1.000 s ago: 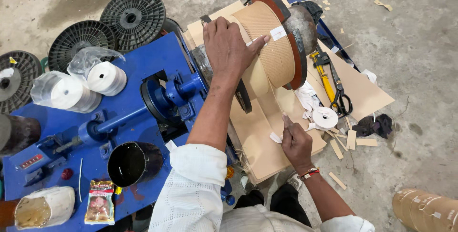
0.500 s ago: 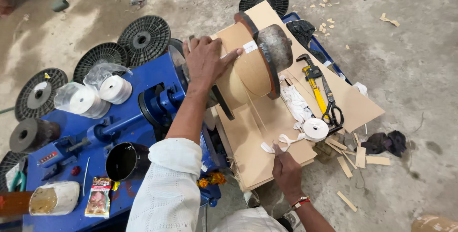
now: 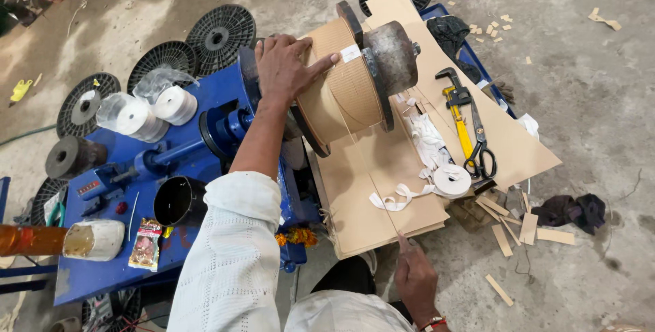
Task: The person winds a thin cord around a rotating cylindrical drum mounted on a blue machine. They repeatedly cut short white strips with scissors and press them onto the cord at intervals to secure it. The drum continues to rotate as the person guides the cord and applies the strips.
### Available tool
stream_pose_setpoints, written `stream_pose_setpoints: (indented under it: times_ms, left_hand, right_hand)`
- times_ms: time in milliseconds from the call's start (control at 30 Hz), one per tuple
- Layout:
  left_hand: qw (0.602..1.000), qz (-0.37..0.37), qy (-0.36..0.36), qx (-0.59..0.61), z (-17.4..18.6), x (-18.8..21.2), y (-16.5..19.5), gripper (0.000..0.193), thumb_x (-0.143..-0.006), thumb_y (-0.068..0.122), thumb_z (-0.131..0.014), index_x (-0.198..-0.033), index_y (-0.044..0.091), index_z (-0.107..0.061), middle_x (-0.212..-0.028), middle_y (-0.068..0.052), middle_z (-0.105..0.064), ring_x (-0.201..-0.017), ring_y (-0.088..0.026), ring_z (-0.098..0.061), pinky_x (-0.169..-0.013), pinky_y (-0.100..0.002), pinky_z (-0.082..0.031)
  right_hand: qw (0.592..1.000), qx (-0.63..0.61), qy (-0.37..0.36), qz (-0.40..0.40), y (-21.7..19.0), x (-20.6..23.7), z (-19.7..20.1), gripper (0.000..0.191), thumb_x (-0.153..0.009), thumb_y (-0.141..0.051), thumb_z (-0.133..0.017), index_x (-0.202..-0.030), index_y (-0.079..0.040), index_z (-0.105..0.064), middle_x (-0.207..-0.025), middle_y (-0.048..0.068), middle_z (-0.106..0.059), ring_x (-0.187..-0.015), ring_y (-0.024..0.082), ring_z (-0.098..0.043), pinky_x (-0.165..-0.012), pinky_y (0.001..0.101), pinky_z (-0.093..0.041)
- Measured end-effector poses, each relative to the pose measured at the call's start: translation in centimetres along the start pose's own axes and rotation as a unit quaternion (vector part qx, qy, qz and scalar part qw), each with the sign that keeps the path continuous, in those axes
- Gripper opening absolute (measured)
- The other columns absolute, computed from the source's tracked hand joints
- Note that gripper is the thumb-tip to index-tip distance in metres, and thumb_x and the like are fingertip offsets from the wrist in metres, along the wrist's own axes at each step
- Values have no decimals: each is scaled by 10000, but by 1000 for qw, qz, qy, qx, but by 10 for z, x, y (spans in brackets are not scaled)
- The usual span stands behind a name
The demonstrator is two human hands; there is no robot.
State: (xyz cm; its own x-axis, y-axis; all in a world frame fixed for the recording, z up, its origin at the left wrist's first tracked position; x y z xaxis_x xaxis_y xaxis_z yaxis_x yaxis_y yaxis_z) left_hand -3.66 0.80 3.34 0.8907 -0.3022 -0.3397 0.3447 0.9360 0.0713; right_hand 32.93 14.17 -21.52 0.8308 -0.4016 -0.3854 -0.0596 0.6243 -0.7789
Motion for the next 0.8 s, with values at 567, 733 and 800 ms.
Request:
stream_pose_setpoints:
  times_ms: [567,733,800]
  left_hand:
    - [988,-11,54,141,-12,-25,-29,676,-997,694,-460,-1315,148,-700,-1307,-124,-659,-1284,-323,-550,-1193,-595,-195]
    - [958,-20,271,94,4,57,-50,550,-1026,299,-675,-1482,50,-494,-1527,-190,-496,-1464,-359,-444,-1266,-549,-272]
    - [944,36,293,145,-2,105,-59,626,-1025,178,-707,-1544,4,-404,-1593,-219,-414,-1509,-365,-368,-1278,-499,-321]
  right_hand:
    - [999,42,-18,-23,6,23,-13,357,-956,-53,-603,-1303,-101,-675,-1098,146,-754,-832,292,-751,-670,362,-587]
    - [999,32,3,13,5,25,-11,339,-983,-48,-584,-1309,-106,-658,-1140,149,-741,-924,303,-753,-733,359,-595]
    - [997,32,-26,-57,14,26,-12,346,-966,-53,-602,-1297,-114,-682,-1061,134,-759,-812,276,-754,-685,358,-588]
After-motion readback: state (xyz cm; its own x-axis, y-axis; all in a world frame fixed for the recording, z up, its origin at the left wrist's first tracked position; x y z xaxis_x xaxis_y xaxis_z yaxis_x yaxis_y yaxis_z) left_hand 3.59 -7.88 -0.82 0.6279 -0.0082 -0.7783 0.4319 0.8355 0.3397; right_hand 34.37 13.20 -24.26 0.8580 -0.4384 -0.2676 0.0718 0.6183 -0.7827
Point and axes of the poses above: each hand's wrist, its own x-axis away from the middle knuckle, its own z-axis out of the back of the hand, y = z × x, the point moved 5 cm from there along -x, towards the middle knuckle
